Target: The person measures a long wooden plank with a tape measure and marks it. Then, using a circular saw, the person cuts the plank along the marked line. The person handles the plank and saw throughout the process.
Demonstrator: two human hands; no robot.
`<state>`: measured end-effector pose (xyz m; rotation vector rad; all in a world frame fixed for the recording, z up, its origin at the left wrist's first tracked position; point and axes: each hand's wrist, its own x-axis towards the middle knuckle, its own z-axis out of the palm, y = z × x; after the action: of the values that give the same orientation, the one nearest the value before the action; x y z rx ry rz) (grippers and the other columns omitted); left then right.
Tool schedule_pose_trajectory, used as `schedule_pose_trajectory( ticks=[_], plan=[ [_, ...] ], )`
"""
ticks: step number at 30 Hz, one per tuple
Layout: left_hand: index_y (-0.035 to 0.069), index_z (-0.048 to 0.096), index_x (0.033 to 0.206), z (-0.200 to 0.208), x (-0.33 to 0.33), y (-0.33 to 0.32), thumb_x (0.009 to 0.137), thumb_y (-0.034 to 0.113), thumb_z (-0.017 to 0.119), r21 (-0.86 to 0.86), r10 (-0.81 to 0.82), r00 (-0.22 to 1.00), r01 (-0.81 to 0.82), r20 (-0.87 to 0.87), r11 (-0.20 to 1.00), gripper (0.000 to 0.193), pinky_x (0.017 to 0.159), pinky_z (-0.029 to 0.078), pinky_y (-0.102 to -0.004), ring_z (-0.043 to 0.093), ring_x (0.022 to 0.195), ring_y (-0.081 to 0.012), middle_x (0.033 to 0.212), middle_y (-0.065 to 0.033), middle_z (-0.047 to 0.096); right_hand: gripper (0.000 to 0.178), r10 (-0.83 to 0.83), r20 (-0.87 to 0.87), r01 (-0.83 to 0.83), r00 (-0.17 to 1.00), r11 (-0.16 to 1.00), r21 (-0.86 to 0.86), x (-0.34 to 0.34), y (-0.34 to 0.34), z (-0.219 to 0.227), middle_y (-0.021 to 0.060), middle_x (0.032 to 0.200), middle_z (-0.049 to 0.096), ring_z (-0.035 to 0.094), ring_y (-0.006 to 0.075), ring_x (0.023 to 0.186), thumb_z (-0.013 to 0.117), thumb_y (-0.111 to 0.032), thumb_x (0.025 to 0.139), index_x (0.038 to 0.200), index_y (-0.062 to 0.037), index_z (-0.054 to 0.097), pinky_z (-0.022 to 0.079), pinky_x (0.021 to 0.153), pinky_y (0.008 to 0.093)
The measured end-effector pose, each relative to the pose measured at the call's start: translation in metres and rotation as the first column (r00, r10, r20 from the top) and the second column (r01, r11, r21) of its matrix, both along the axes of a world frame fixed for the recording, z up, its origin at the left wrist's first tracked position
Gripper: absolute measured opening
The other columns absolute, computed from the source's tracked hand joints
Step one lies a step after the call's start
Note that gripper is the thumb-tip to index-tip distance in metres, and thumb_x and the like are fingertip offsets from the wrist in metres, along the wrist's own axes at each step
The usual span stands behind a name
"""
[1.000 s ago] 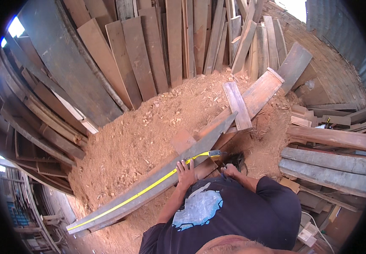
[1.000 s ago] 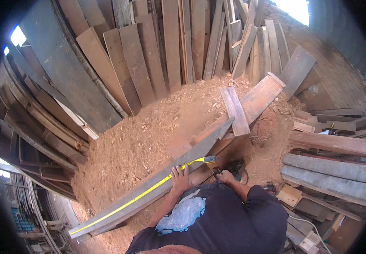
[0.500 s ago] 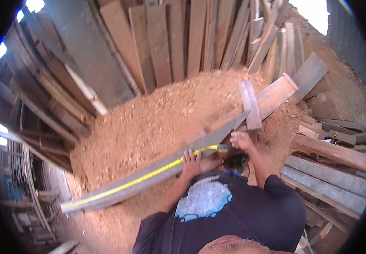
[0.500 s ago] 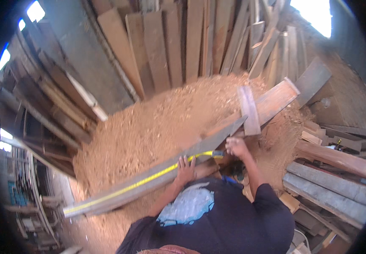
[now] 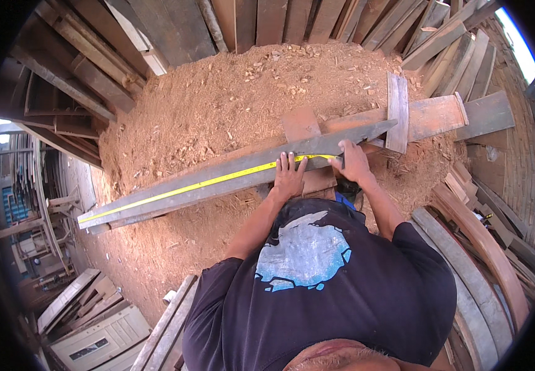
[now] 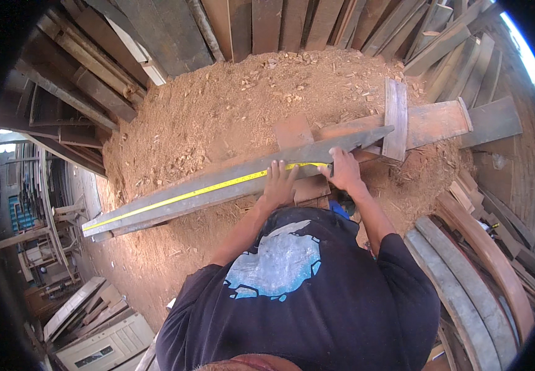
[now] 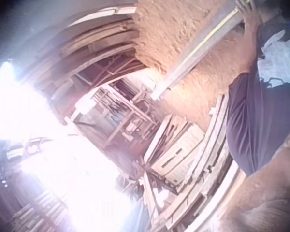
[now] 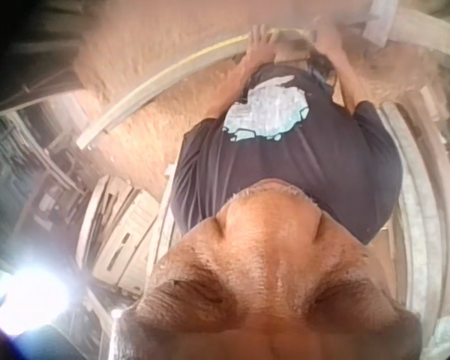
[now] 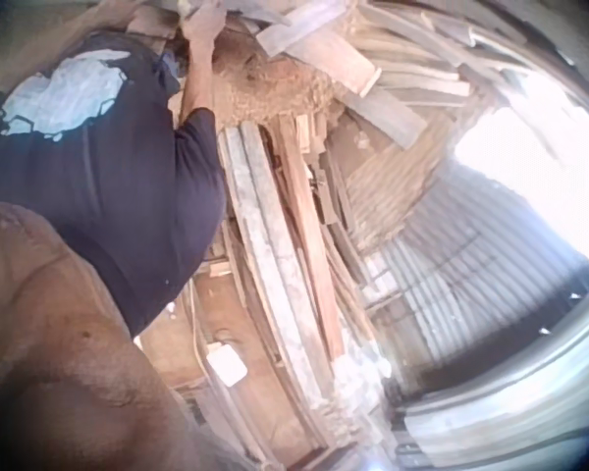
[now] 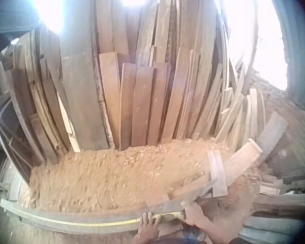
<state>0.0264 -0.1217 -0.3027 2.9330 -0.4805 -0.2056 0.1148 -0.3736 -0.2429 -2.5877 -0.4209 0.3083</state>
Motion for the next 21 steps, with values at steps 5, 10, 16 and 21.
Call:
schedule_pose_trajectory(
  ticks=[5,10,16,21],
  plan=[
    [0.014,0.039,0.152,-0.018,0.002,0.0,0.082,0.031,0.062,-0.002,-0.015,0.998,0.015,0.066,1.0,0.076,0.111,0.026,-0.0698,0.027,0.138,-0.0589,0.149,-0.0355,0.033,0.058,-0.037,-0.026,0.031,0.999,0.976,-0.214,-0.027,0.011,-0.014,0.0213,0.121,0.057,0.055,0.0447,0.112,0.078,-0.028,0.081,0.126,-0.006,0.049,0.046,0.093,0.053],
    [0.013,0.043,0.149,-0.017,-0.002,0.001,0.081,0.033,0.066,0.025,0.006,0.997,-0.008,0.082,1.0,0.074,0.11,0.026,-0.0701,0.03,0.137,-0.0588,0.147,-0.0352,0.037,0.043,0.016,-0.132,0.002,0.991,0.991,0.131,0.001,-0.017,-0.058,0.0259,0.097,0.064,0.063,0.0432,0.096,0.076,-0.013,0.075,0.112,-0.0041,0.056,0.049,0.087,0.0482],
    [0.011,0.058,0.128,0.012,0.055,-0.007,0.078,0.029,0.073,-0.213,-0.04,0.998,0.03,-0.045,0.977,0.055,0.1,0.043,-0.0585,0.056,0.118,-0.0422,0.123,-0.0226,0.062,0.048,-0.041,-0.256,0.113,0.966,0.956,0.271,0.039,-0.057,-0.062,0.0206,0.107,0.07,0.067,0.0298,0.104,0.08,-0.022,0.077,0.116,0.0021,0.064,0.05,0.094,0.0391],
    [0.007,0.068,0.111,0.011,0.118,-0.037,0.078,0.019,0.07,-0.296,-0.17,0.979,0.131,-0.111,0.946,0.035,0.088,0.053,-0.0493,0.066,0.101,-0.0407,0.102,-0.0206,0.07,0.05,-0.105,-0.285,0.178,0.953,0.953,0.246,0.042,-0.05,-0.05,0.0208,0.105,0.069,0.066,0.0305,0.102,0.081,-0.025,0.078,0.114,0.0032,0.062,0.05,0.093,0.0396]
  ],
)
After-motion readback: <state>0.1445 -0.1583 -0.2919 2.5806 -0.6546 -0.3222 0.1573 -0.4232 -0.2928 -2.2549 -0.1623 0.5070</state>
